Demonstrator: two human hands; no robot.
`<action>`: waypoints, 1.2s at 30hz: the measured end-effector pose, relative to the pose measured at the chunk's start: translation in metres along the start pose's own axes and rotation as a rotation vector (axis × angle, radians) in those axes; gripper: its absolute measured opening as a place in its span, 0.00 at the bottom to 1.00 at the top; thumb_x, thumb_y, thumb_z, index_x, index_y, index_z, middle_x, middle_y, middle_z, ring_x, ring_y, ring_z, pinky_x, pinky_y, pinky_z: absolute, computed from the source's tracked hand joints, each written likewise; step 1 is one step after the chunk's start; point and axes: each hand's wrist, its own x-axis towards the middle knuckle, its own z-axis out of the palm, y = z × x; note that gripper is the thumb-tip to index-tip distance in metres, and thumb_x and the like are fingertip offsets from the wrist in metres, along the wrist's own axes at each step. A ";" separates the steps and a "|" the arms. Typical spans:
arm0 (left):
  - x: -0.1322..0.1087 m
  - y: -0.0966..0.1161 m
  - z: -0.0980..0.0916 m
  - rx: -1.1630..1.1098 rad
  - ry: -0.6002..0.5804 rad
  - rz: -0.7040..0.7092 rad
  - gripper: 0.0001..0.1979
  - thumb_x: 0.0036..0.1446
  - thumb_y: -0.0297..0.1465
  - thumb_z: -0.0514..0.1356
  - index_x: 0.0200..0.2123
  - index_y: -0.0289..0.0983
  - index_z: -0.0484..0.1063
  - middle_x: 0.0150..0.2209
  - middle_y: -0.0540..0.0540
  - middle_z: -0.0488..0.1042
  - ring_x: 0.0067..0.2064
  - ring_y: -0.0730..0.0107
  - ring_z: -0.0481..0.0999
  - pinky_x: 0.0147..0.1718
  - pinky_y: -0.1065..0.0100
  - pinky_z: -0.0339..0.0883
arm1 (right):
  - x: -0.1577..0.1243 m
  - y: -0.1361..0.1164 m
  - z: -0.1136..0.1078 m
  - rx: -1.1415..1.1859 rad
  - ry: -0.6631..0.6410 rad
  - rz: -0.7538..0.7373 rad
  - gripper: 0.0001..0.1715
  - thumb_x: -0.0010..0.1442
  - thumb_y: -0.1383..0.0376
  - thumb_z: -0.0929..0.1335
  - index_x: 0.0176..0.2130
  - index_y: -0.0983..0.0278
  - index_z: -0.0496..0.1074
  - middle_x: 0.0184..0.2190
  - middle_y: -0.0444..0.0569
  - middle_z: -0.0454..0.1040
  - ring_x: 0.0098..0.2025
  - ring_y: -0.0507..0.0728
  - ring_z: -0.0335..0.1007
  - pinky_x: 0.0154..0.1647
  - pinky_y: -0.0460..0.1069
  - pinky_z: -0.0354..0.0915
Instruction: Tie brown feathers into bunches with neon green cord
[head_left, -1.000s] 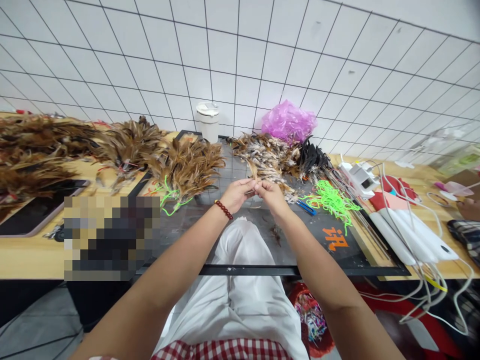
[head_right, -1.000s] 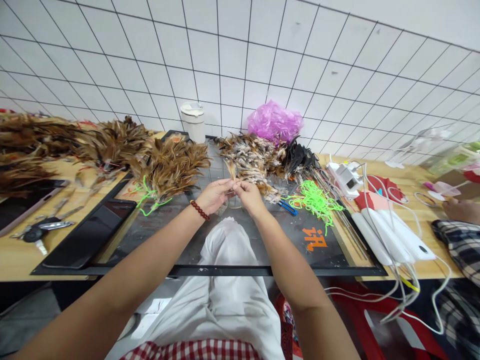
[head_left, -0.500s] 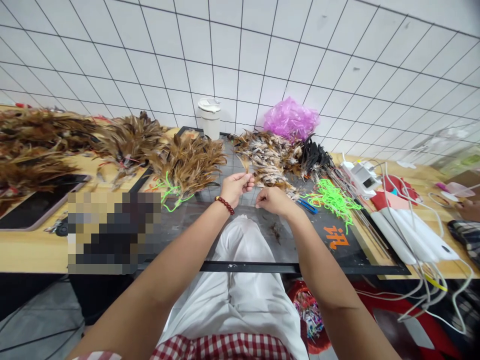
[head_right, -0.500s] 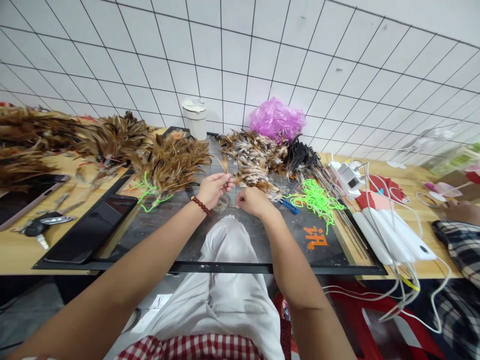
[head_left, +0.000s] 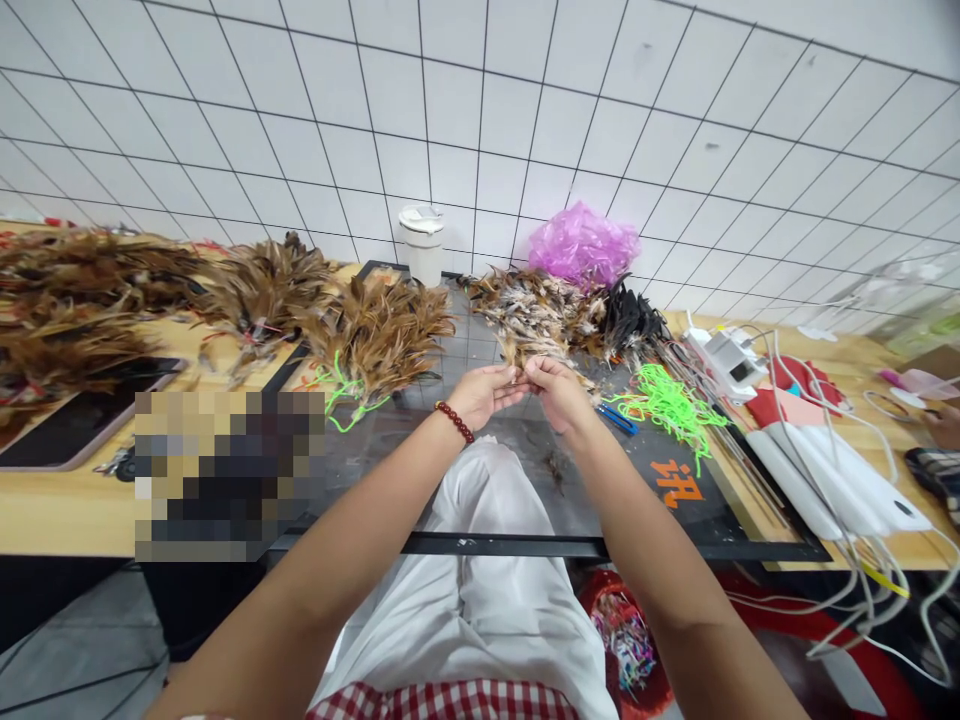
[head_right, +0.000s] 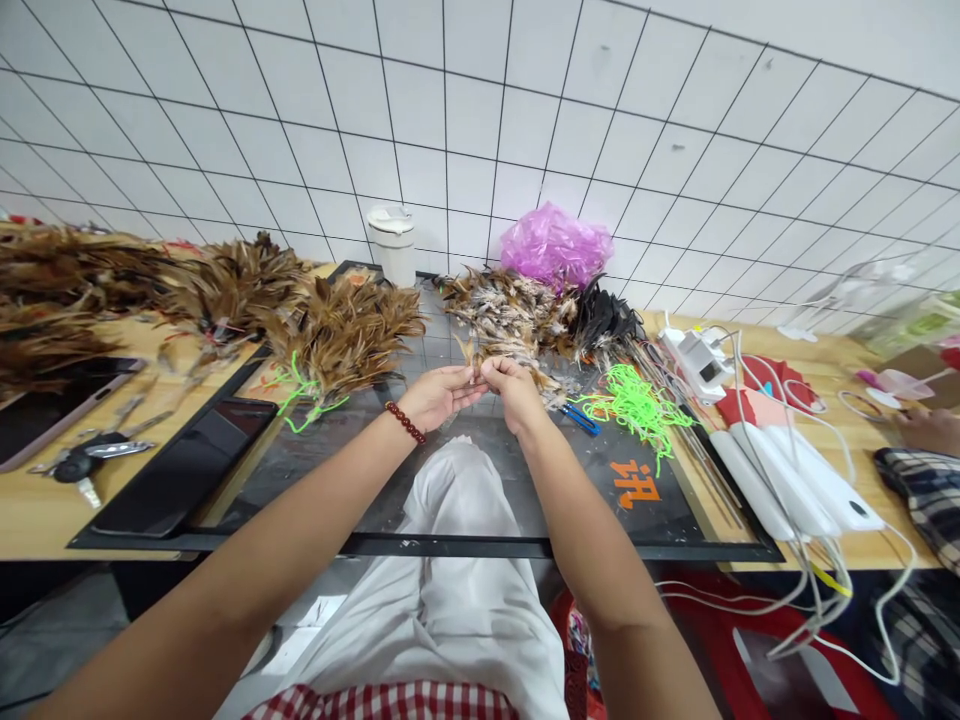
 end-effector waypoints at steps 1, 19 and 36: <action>-0.001 0.000 0.002 -0.014 -0.021 -0.019 0.02 0.52 0.22 0.62 0.32 0.29 0.74 0.30 0.40 0.78 0.33 0.68 0.79 0.37 0.67 0.71 | -0.001 0.000 0.001 0.021 -0.001 0.001 0.18 0.41 0.54 0.72 0.25 0.62 0.64 0.22 0.41 0.65 0.25 0.50 0.59 0.30 0.46 0.59; 0.003 -0.003 -0.002 -0.005 0.019 0.027 0.01 0.51 0.21 0.62 0.30 0.28 0.73 0.24 0.45 0.74 0.26 0.76 0.74 0.31 0.72 0.70 | 0.002 0.001 -0.009 -0.367 -0.027 -0.310 0.11 0.50 0.56 0.70 0.28 0.61 0.77 0.37 0.49 0.74 0.45 0.57 0.68 0.51 0.53 0.62; 0.003 -0.007 0.002 -0.115 -0.009 0.082 0.07 0.46 0.26 0.67 0.31 0.32 0.73 0.28 0.49 0.74 0.29 0.78 0.72 0.35 0.71 0.66 | -0.009 0.004 0.001 -0.734 0.134 -0.336 0.08 0.52 0.60 0.69 0.27 0.62 0.72 0.25 0.44 0.71 0.28 0.51 0.64 0.31 0.46 0.60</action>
